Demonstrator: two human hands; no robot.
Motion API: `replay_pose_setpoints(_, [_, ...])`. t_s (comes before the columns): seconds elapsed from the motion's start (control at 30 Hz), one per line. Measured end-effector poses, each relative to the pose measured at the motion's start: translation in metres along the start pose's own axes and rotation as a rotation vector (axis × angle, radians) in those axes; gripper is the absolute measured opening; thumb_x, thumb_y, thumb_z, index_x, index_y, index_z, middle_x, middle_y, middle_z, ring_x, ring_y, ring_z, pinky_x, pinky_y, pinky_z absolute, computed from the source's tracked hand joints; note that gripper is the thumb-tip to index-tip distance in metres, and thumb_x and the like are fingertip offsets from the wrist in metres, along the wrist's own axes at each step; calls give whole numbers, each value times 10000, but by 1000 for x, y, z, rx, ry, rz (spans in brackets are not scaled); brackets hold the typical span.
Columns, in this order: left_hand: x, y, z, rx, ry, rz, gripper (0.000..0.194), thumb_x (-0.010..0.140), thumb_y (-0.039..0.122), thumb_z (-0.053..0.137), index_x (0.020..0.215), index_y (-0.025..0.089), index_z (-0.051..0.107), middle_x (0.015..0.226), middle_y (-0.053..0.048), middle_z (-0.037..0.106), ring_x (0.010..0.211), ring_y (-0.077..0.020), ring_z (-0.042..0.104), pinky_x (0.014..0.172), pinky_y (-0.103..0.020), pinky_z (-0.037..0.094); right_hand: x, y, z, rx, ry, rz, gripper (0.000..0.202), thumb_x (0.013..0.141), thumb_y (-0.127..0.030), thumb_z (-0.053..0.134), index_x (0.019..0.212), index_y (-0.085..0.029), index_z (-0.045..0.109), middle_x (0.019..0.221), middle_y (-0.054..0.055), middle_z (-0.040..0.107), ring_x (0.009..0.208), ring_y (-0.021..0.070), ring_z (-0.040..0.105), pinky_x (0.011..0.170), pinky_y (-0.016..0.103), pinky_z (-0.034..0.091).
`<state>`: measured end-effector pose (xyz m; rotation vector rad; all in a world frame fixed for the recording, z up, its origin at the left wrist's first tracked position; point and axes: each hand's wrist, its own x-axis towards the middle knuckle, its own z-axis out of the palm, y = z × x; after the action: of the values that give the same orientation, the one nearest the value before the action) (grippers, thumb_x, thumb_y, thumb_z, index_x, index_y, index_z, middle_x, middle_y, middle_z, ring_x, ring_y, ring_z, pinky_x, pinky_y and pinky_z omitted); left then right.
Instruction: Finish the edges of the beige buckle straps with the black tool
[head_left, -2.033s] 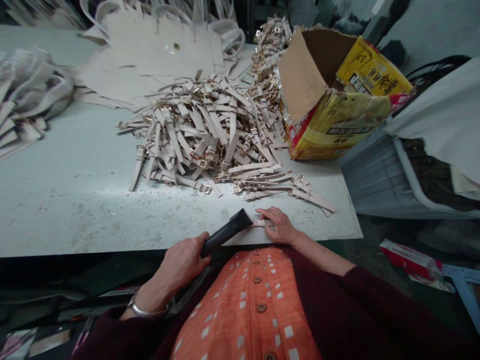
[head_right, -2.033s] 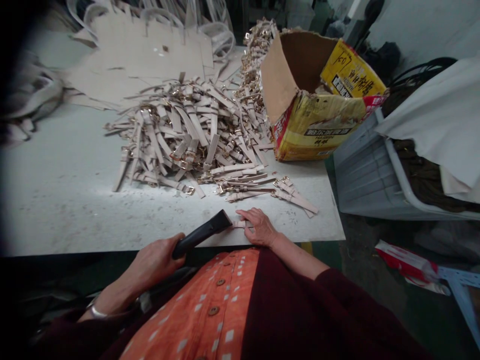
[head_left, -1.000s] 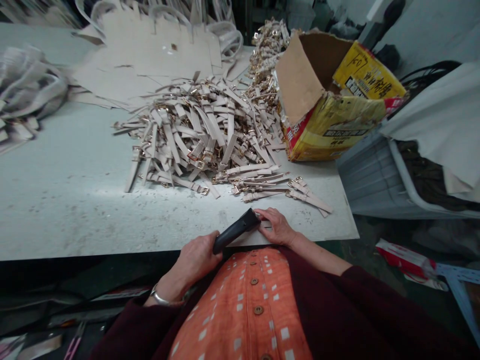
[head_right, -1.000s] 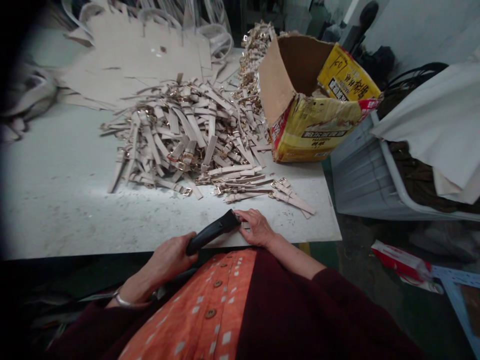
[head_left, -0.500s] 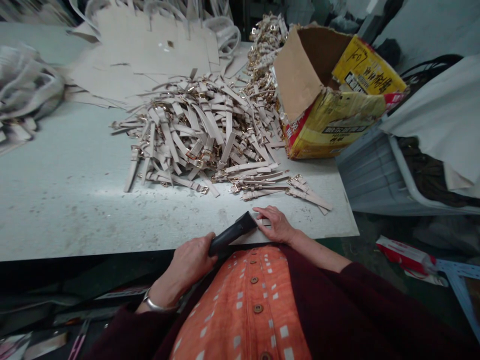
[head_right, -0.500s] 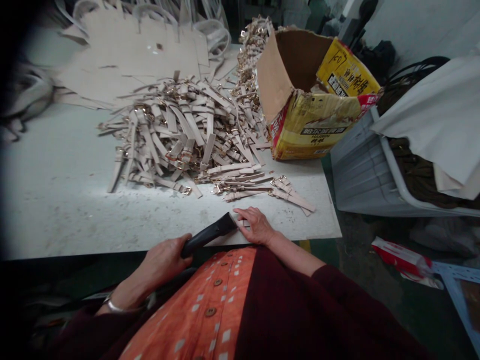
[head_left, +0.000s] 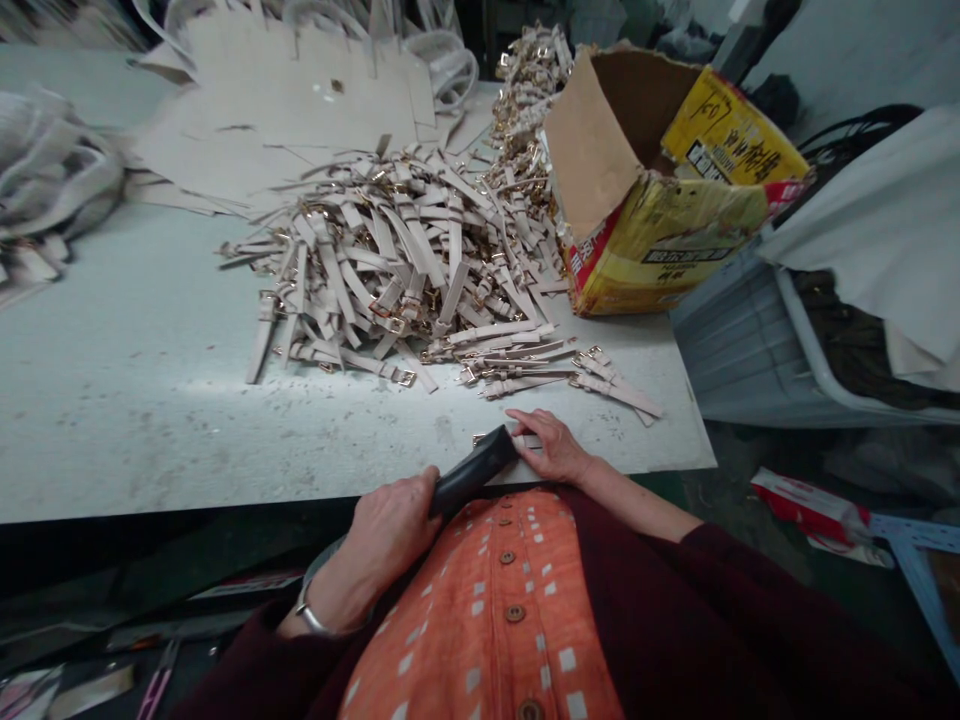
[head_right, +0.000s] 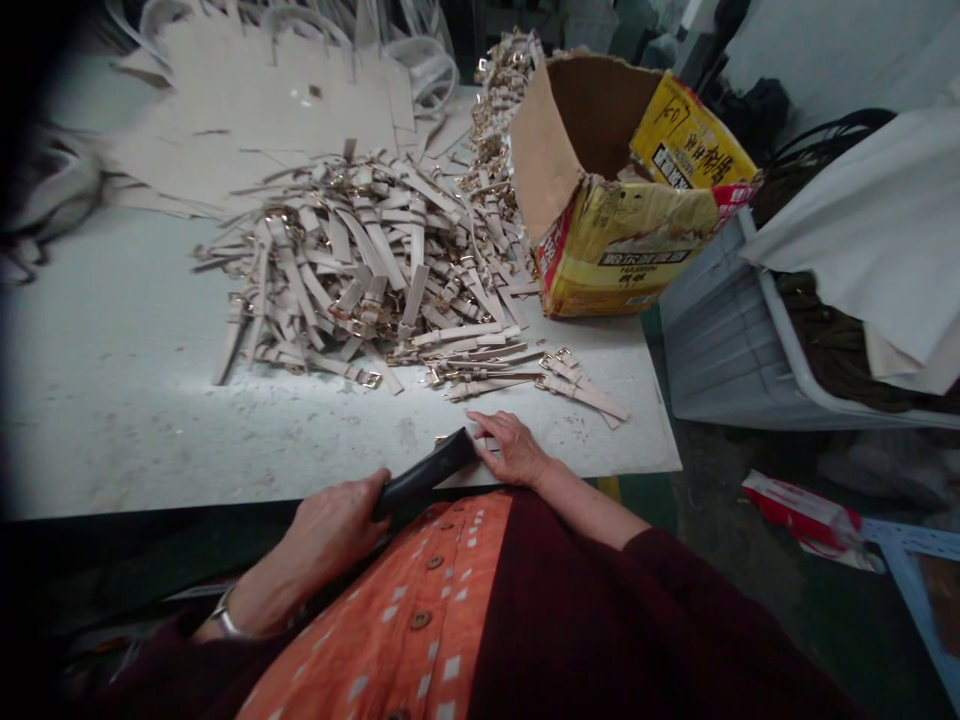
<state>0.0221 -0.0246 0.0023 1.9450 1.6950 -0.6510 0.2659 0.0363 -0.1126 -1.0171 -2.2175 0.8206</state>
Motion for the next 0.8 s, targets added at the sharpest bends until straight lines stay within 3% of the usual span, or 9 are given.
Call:
replay_pose_setpoints(0.1, [9,5,-3,-16,32,-37,285,760,270,421,1023,194,500,873,-99,668,842,-237,635,671,-307,441,0,1,-1,0,-20,-16,611,757,-189,574,1324,-186,347,936,51,620,873,197,526,812,360,414])
replay_pose_setpoints(0.23, [16,-6,-7,-21,66,-130,283,763,303,419,1008,190,506,875,-93,667,826,-232,636,645,-287,435,-1,-5,1,-65,-11,19,588,738,-181,581,1293,-174,386,943,64,603,882,209,510,805,363,401])
replay_pose_setpoints(0.37, [9,-24,-2,-40,63,-151,303,757,339,432,1016,206,518,856,-78,670,800,-219,633,635,-272,423,0,-18,0,-241,-24,142,268,726,-199,605,993,-177,594,891,79,570,885,229,488,791,373,366])
replay_pose_setpoints(0.47, [-2,-31,2,-93,58,-144,281,762,356,419,989,226,524,806,-56,668,766,-207,633,614,-259,412,2,-23,-2,-261,-25,169,98,737,-159,588,829,-187,606,828,57,559,842,208,489,762,348,357])
replay_pose_setpoints(0.57, [-10,-32,3,-131,43,-139,256,762,340,405,967,240,521,767,-38,662,724,-191,632,585,-244,396,0,-21,-3,-260,10,106,105,769,-109,539,797,-188,602,844,60,567,849,200,478,743,331,359])
replay_pose_setpoints(0.8, [-18,-29,10,-108,-28,-92,316,745,343,437,1031,233,512,828,-49,678,813,-209,640,636,-258,412,-17,-5,-3,-141,-40,-128,133,853,-212,510,918,-217,626,910,64,582,849,178,491,746,327,404])
